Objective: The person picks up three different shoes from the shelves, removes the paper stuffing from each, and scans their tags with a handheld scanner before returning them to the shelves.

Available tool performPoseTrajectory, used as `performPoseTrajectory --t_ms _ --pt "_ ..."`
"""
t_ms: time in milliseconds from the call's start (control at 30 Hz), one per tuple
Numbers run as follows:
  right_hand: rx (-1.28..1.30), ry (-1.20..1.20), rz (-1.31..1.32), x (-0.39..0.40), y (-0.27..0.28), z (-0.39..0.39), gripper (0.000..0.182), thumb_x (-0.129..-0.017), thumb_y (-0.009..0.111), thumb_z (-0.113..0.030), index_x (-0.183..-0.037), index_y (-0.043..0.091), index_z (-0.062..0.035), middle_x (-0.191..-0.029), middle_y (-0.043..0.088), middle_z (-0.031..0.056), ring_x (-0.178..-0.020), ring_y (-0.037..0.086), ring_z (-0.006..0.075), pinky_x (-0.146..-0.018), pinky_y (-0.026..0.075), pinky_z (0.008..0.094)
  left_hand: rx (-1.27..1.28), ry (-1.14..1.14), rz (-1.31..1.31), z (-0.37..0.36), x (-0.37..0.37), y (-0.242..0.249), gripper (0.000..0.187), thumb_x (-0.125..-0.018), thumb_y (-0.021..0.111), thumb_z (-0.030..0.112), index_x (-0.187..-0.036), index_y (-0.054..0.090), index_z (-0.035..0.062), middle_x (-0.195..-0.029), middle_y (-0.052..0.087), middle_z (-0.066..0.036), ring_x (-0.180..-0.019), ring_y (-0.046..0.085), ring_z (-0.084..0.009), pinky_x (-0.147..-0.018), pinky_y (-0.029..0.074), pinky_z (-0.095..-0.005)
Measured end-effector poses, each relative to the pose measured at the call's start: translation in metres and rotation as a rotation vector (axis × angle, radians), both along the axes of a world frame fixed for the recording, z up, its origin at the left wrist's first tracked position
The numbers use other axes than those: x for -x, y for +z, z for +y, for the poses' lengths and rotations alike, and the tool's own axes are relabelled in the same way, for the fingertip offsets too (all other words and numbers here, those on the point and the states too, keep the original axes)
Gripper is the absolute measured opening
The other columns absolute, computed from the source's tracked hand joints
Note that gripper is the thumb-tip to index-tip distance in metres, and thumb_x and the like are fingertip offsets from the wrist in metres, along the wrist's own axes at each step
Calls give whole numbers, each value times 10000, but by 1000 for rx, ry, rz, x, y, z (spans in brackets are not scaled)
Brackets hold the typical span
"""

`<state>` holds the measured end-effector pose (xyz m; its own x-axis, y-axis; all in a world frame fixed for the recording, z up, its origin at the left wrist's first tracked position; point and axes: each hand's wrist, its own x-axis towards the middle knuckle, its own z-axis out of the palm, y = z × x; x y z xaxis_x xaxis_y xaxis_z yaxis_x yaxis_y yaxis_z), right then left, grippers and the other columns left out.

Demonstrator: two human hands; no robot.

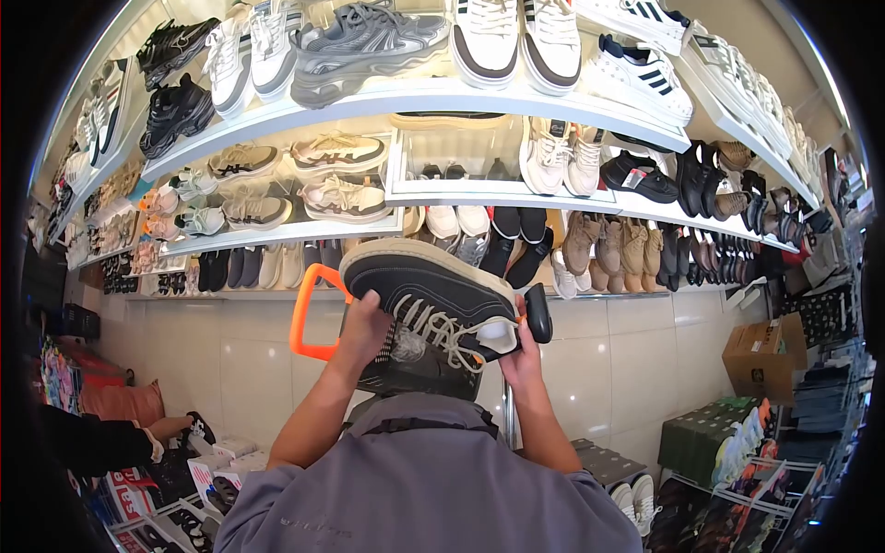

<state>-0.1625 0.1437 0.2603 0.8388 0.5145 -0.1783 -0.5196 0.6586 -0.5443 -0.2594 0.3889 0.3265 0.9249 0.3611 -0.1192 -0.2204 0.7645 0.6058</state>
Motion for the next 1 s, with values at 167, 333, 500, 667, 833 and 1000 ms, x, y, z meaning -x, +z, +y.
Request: performPoseTrajectory --t_ms 167,333,500,667,833,1000 --pt "75 -12 -40 -6 -2 7 494 -977 486 -236 -1424 355 -73 -1385 461 126 -1266 463 250 -1069 367 413 -239 -19 140 51 7 -3 569 -840 699 255 -1299 460 16 -1219 587 -91 -1090 585 -213 -943 468 -377" --pt "130 -58 -94 -8 11 13 471 -992 442 -326 -1395 391 -87 -1378 478 101 -1276 459 263 -1074 363 421 -578 -189 181 88 3 -2 553 -842 701 259 -1283 483 6 -1146 607 -102 -1045 590 -165 -883 514 -359" --pt "35 -47 -133 -24 29 34 513 -980 476 -341 -1433 326 -153 -1352 457 110 -1164 526 345 -900 497 486 -385 -160 319 116 -38 -26 482 -886 649 315 -1235 499 19 -1064 642 -97 -896 657 -190 -758 568 -338" --pt "199 -107 -215 -25 46 57 515 -968 516 -272 -1415 338 -89 -1333 477 139 -1116 561 324 -875 519 448 -213 -62 325 138 -105 -37 494 -868 665 397 -1191 538 47 -1028 661 -83 -844 671 -208 -732 575 -342" --pt "338 -74 -111 13 22 55 474 -971 503 -319 -1369 379 -95 -1254 528 189 -1074 585 316 -879 510 451 -202 21 404 164 -186 -58 502 -810 739 393 -1106 550 34 -1028 657 -118 -902 651 -252 -731 579 -386" --pt "336 -104 35 59 7 53 427 -962 537 -212 -1339 411 -56 -1142 592 193 -978 621 269 -816 535 403 -185 -75 463 181 -242 -79 597 -784 753 431 -1115 533 -14 -1024 647 -163 -906 646 -299 -740 580 -409"
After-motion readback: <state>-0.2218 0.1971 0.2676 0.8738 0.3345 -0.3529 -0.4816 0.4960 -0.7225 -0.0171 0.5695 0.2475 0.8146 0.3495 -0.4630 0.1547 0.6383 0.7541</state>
